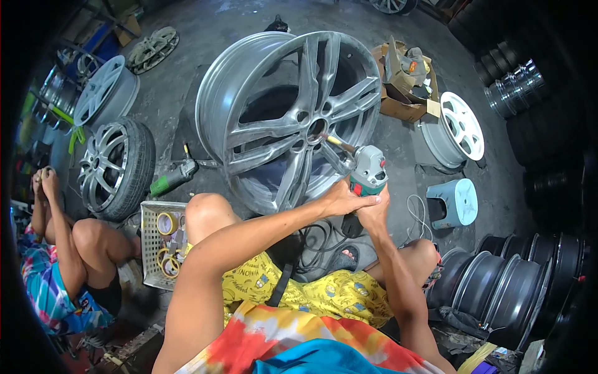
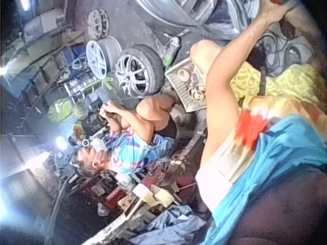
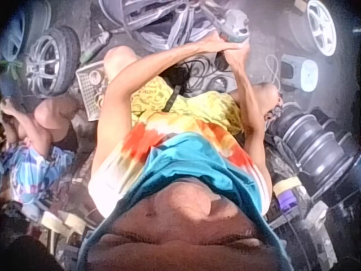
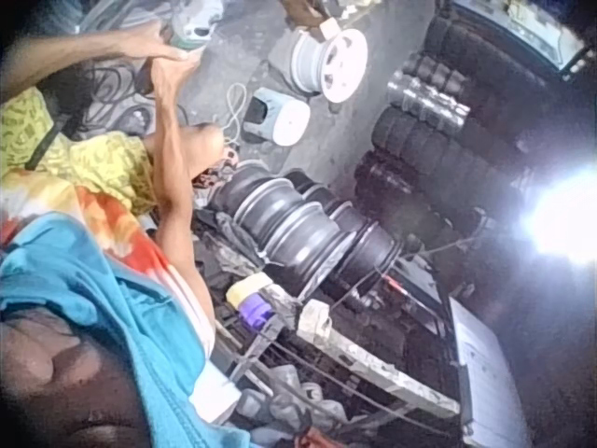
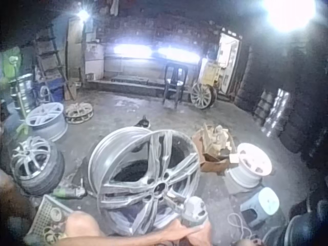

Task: The person uses a power grinder to smooth the surface and inner spokes of a silver car rim.

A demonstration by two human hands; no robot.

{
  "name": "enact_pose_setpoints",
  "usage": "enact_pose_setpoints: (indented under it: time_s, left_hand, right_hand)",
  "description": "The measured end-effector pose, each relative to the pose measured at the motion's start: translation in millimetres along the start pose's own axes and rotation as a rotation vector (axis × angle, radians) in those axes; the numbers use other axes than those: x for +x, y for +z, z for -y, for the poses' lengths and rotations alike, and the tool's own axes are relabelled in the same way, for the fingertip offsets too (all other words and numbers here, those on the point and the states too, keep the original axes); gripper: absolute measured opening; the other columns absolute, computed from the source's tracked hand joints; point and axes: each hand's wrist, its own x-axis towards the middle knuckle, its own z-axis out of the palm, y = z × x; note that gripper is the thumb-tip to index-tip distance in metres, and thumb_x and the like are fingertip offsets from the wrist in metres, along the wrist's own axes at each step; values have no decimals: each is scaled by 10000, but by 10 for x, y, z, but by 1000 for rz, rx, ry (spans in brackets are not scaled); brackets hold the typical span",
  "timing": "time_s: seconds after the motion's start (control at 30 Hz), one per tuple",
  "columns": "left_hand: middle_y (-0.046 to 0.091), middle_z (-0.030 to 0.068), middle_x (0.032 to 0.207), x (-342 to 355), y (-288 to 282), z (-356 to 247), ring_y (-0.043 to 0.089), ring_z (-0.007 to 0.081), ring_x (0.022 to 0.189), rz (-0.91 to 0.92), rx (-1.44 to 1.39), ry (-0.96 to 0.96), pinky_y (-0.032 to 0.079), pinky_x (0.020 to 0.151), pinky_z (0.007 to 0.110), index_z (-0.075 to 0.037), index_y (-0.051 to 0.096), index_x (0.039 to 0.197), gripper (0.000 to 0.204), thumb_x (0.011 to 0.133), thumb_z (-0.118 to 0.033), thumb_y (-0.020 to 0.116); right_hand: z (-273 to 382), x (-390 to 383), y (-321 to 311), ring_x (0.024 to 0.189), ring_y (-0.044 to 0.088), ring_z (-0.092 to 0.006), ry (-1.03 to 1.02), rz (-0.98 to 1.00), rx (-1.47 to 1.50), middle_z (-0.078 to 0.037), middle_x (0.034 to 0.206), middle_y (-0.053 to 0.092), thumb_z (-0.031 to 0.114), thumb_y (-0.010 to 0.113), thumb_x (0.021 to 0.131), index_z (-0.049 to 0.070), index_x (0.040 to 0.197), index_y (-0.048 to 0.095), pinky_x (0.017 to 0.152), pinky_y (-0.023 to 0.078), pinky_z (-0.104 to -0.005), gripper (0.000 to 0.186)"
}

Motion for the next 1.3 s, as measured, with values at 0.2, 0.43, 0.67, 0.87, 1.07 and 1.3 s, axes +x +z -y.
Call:
enact_pose_setpoints:
  time_s: [0.2, 0.43, 0.67, 0.87, 1.07, 1.3]
  left_hand:
    - [644, 192, 1341, -141, 35, -122, 621, 272, 1252, -16, 0, 54, 472, 1087, 391, 4, 528, 1419, 833, 836, -498, 848]
    - [659, 192, 1311, -149, 48, -68, 628, 277, 1238, -49, 44, -41, 475, 1079, 385, 5, 538, 1405, 862, 817, -545, 845]
    - [663, 186, 1304, -177, 47, -122, 636, 266, 1219, -30, -1, 37, 477, 1054, 376, 3, 558, 1387, 834, 823, -546, 835]
    - [641, 187, 1348, -123, -18, -175, 619, 269, 1253, 24, 68, -152, 462, 1084, 383, 1, 532, 1420, 832, 844, -521, 828]
    - [657, 187, 1327, -191, 23, -189, 632, 272, 1237, -30, 25, -6, 471, 1073, 381, 2, 552, 1408, 841, 834, -547, 828]
    - [665, 182, 1310, -216, 32, -205, 633, 271, 1235, -39, 21, 3, 474, 1070, 383, -2, 541, 1411, 851, 834, -562, 820]
  right_hand:
    - [-23, -80, -26, 1038, 722, -273, 64, 29, -9, -166, 1123, 734, 172, 892, 709, 6, 1317, 552, 907, 557, -400, 717]
    - [-48, -83, -11, 1016, 719, -263, 102, 81, 34, -152, 1107, 732, 176, 912, 697, 12, 1283, 562, 898, 555, -391, 702]
    - [-46, -93, -20, 1008, 710, -255, 72, 75, 4, -152, 1104, 726, 182, 914, 701, 8, 1285, 560, 887, 555, -391, 705]
    - [28, -67, 11, 1002, 715, -262, 69, 16, 41, -160, 1095, 732, 190, 916, 694, 0, 1284, 559, 884, 557, -394, 716]
    - [-6, -77, -15, 984, 726, -265, 63, 71, 24, -158, 1065, 741, 194, 902, 701, -2, 1258, 567, 870, 560, -398, 680]
    - [-16, -84, -1, 971, 722, -270, 65, 83, 14, -156, 1071, 738, 177, 878, 715, 2, 1236, 574, 868, 559, -392, 628]
